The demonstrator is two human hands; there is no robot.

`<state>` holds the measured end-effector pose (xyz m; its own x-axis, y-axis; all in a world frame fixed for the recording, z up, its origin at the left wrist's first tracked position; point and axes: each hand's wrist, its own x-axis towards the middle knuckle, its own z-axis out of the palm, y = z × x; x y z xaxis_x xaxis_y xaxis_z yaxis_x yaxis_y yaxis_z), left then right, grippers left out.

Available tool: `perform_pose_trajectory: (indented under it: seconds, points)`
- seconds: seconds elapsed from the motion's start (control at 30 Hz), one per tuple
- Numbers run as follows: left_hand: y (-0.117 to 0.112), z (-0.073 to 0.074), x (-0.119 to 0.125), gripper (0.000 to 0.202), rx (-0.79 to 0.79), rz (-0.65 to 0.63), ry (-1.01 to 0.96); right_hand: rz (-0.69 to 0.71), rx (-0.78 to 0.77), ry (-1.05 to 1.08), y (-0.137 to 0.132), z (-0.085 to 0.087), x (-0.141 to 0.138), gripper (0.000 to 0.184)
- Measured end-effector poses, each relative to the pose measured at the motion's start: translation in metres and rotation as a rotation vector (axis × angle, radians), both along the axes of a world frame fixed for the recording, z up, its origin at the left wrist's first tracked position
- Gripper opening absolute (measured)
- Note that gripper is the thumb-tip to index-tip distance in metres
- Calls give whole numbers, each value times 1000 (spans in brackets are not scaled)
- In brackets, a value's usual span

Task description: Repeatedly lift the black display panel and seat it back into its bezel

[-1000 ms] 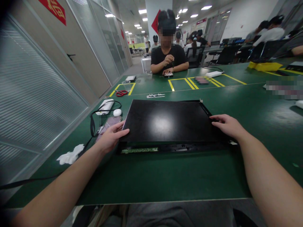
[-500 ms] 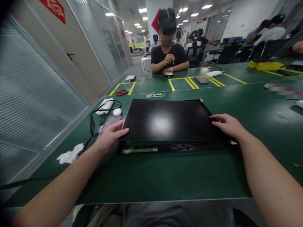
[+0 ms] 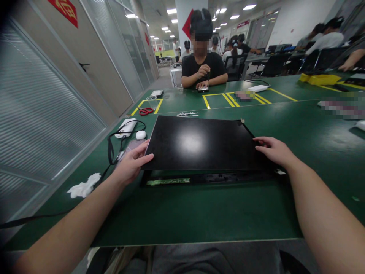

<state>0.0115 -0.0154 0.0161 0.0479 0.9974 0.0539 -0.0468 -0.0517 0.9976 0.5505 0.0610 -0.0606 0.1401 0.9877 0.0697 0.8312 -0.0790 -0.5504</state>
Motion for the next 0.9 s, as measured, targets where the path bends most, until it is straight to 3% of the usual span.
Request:
perform_pose_trajectory:
  seconds: [0.53,0.9]
  points:
    - [2,-5,0,58,-41,-66,-83,-40,27,167,2,-5,3,57]
    - [4,-8,1,64,-108,-92,-153,-85,-1,138,-3,6,-9,55]
